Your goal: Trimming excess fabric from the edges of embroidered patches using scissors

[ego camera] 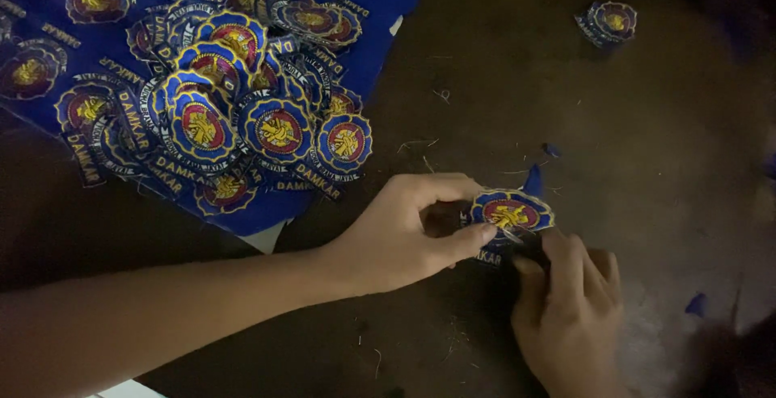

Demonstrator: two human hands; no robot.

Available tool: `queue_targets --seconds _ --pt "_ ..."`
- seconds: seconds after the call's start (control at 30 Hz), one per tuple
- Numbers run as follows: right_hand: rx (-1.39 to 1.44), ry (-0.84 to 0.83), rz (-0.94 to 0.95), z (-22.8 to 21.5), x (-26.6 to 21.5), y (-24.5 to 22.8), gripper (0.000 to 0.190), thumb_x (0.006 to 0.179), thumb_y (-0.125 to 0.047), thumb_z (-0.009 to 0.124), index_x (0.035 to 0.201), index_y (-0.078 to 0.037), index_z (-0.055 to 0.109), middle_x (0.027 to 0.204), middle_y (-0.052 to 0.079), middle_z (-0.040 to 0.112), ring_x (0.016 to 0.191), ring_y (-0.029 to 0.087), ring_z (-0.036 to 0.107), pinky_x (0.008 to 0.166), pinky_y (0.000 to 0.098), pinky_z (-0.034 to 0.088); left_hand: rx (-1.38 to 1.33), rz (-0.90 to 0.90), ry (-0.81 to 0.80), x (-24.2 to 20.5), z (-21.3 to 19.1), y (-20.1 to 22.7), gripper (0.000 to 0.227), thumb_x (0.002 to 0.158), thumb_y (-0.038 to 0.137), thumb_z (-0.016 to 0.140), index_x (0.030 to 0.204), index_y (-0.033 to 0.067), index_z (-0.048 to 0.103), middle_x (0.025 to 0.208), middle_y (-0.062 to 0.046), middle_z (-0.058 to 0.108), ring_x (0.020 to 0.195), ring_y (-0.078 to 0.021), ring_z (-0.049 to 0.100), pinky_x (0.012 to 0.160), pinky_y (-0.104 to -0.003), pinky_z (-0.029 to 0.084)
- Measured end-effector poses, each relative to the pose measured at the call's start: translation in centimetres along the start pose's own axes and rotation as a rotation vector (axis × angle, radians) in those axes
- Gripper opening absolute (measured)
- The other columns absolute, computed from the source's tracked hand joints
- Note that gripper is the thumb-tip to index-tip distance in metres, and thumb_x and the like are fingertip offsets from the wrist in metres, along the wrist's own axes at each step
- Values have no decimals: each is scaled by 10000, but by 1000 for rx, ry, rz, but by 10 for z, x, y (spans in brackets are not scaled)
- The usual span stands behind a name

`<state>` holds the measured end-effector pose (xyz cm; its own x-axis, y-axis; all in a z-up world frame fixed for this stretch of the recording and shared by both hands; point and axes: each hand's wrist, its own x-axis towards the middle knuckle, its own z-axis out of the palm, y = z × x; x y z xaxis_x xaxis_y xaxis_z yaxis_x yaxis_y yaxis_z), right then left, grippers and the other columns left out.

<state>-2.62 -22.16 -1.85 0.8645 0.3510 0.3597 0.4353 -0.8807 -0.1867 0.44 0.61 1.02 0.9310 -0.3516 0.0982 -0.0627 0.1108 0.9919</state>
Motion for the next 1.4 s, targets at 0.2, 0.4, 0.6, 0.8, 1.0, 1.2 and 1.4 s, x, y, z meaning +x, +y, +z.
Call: queue_targets --seconds 0.2,0.4,0.6,0.8,1.0,1.2,1.4 --pt "16 -87 86 -3 4 -4 235 894 -8 701 1112 4 615 850 111 686 632 228 624 595 389 498 41 39 -20 1 -2 -4 171 896 67 659 1040 -17 701 904 -95 732 703 -110 626 602 -212 502" --pt "67 5 102 3 -2 4 216 898 131 670 1084 45 602 814 168 735 497 204 637 407 347 500 59 56 -16 1 -1 0 201 888 1 678 1082 29 724 886 -40 721 657 -71 573 588 -176 470" --pt "132 -20 169 0 -18 -9 493 848 -33 749 1250 78 487 959 159 606 745 223 617 637 334 511 90 -44 20 4 0 -7 372 834 51 745 1157 2 567 871 -103 677 538 -107 613 396 -187 514" --pt "122 -3 141 -1 -11 -26 421 873 -6 726 1223 90 511 1031 238 725 708 300 755 543 396 605 184 91 48 0 4 0 401 778 -68 721 1144 33 594 941 -91 725 712 -129 694 623 -235 579" --pt "-32 -87 168 -5 -1 -18 417 911 -80 730 1246 60 526 980 248 733 498 256 701 387 374 577 281 104 63 -3 8 0 225 887 27 689 1111 0 698 747 -46 723 546 -64 560 454 -190 434" --pt "-247 -10 -7 -2 -2 -8 323 986 -147 724 1225 33 604 896 103 703 433 143 563 347 300 447 242 91 82 -3 7 0 267 876 33 713 1140 1 725 884 -61 798 643 -70 669 566 -173 539" --pt "-221 -66 55 -3 -4 -11 373 961 -130 712 1255 51 570 929 152 708 487 170 620 395 309 491 262 86 71 -2 6 -3 210 902 77 706 1100 24 662 813 -106 799 525 -78 649 412 -173 421"
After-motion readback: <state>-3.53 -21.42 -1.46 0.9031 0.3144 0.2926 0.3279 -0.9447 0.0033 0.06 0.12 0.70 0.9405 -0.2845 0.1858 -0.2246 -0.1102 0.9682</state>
